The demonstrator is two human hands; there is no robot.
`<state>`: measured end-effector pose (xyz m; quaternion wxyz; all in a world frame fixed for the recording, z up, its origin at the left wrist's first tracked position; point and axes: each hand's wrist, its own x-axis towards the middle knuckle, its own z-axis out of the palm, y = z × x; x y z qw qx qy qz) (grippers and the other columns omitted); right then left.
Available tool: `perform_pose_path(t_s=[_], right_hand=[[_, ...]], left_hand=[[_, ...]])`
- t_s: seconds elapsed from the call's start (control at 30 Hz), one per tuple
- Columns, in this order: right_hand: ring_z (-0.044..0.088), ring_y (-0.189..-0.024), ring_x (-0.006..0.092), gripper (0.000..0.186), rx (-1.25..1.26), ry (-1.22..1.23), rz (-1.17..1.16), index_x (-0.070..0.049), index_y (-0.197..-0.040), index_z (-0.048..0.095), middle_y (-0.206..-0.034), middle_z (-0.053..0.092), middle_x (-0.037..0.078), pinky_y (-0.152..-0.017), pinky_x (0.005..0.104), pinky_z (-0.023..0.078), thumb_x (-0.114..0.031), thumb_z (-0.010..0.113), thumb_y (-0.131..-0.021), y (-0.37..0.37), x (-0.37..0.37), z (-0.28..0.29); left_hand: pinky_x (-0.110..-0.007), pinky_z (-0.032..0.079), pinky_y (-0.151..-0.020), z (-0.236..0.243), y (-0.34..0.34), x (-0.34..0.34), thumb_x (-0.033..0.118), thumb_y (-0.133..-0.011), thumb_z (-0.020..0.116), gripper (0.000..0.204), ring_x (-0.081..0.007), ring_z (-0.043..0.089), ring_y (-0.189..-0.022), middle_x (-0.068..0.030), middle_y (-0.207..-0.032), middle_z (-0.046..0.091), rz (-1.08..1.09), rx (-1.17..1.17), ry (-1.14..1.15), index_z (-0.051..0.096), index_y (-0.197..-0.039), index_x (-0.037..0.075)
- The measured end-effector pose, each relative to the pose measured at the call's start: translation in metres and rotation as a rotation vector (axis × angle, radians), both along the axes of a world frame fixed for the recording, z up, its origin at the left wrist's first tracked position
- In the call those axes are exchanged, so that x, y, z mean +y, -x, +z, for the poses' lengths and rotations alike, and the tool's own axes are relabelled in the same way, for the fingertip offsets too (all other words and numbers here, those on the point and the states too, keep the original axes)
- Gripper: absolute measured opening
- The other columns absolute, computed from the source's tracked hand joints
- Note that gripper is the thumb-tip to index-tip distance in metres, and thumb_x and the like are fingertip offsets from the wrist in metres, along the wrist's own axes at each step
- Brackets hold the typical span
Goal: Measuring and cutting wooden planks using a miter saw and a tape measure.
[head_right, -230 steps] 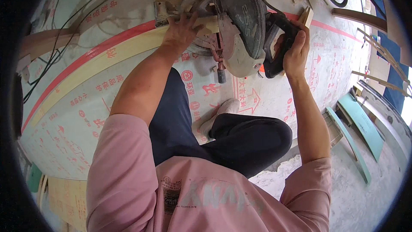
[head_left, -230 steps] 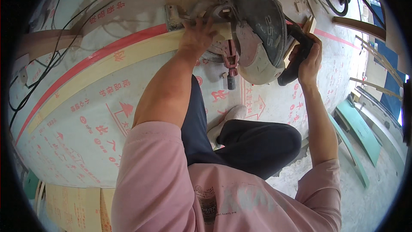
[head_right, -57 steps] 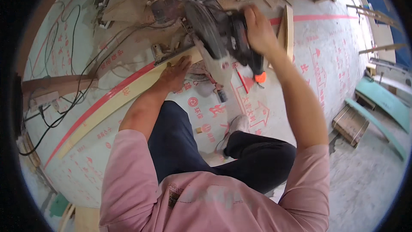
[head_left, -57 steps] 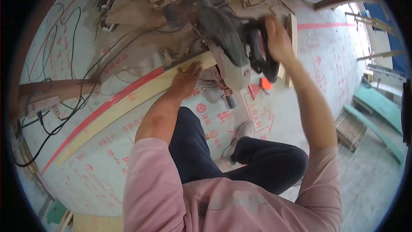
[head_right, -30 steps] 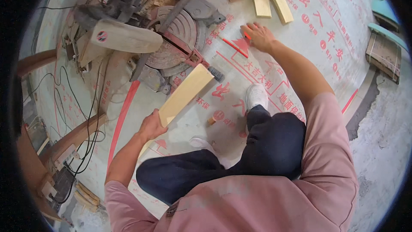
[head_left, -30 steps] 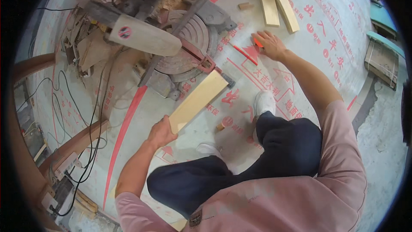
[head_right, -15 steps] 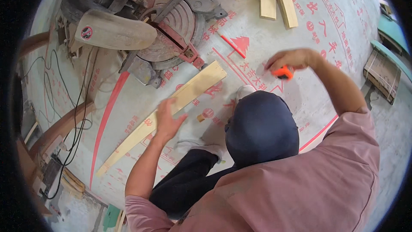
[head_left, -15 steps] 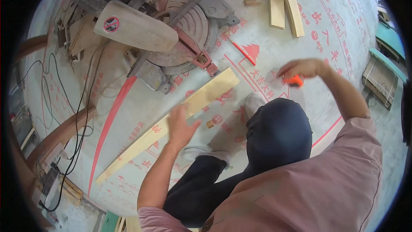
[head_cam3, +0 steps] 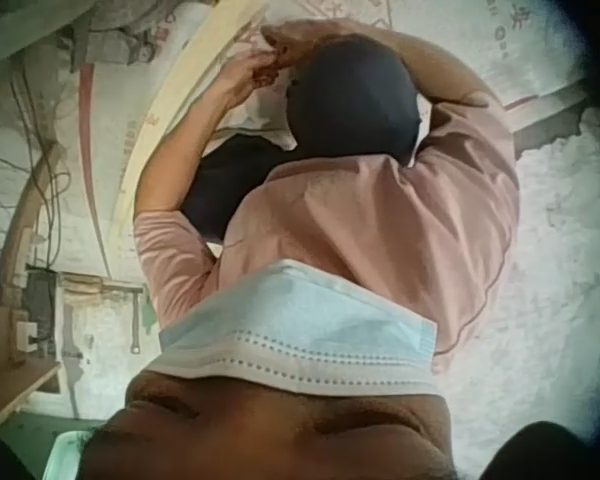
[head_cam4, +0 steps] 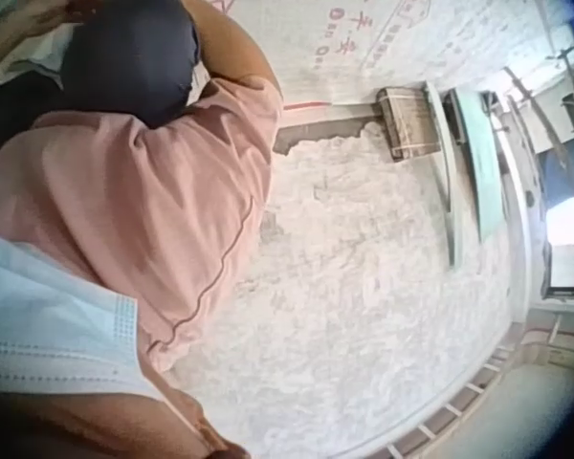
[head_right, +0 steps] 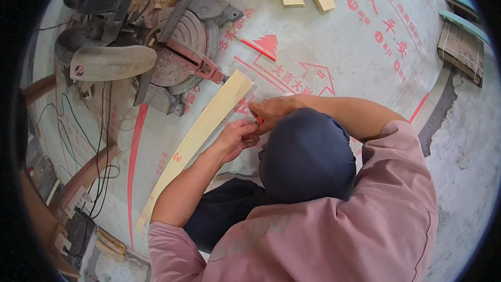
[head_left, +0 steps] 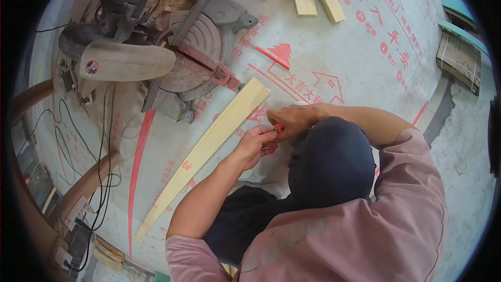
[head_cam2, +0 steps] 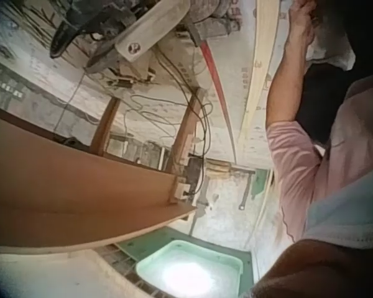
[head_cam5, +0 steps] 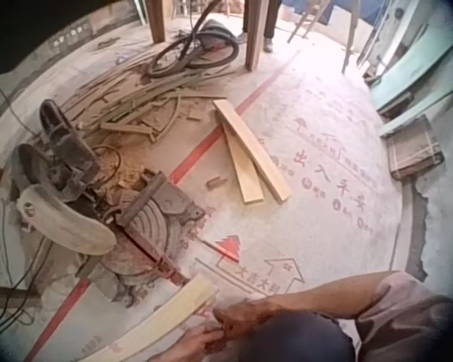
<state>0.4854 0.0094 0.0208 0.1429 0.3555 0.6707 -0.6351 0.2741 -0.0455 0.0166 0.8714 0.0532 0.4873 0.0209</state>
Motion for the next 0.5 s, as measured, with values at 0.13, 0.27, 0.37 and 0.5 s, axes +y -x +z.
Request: perform_pose_path(t_s=[0.13,0.27,0.37,0.5], right_hand=[[0.066,-0.085,0.0439,0.056,0.123,-0.051,0.045,0.001,-0.106,0.048,-0.085,0.067,0.026,-0.074,0.0502,0.050,-0.046,0.072,-0.086,0.010,0.007,0.004],[0.066,-0.088,0.0445,0.057,0.149,-0.098,0.110,0.001,-0.109,0.054,-0.088,0.068,0.025,-0.078,0.0514,0.051,-0.050,0.068,-0.089,0.008,0.005,0.001],[0.066,-0.096,0.0417,0.051,-0.063,-0.077,0.271,-0.002,-0.111,0.062,-0.095,0.070,0.022,-0.085,0.0505,0.051,-0.050,0.060,-0.094,-0.034,0.010,-0.008],[0.065,-0.107,0.0385,0.034,-0.521,-0.165,0.271,-0.007,-0.109,0.066,-0.106,0.069,0.019,-0.091,0.0509,0.049,-0.034,0.049,-0.098,-0.149,0.038,-0.008]], left_hand=[[-0.037,0.052,-0.082,0.015,0.002,0.011,0.020,-0.099,0.062,0.011,-0.0166,0.064,-0.083,-0.0028,-0.095,0.066,0.056,0.026,0.065,0.064,-0.104,0.010],[-0.039,0.054,-0.081,0.016,0.033,0.005,0.019,-0.096,0.064,0.009,-0.0145,0.061,-0.080,-0.0008,-0.089,0.061,-0.054,0.005,-0.014,0.062,-0.100,0.010],[-0.040,0.055,-0.081,0.017,0.129,-0.007,0.017,-0.094,0.065,0.010,-0.0149,0.062,-0.080,-0.0019,-0.089,0.061,-0.202,-0.025,-0.112,0.063,-0.100,0.009],[-0.055,0.057,-0.087,0.053,0.286,-0.051,0.008,-0.090,0.058,0.018,-0.0231,0.066,-0.087,-0.0093,-0.097,0.064,0.398,0.372,-0.018,0.060,-0.108,0.007]])
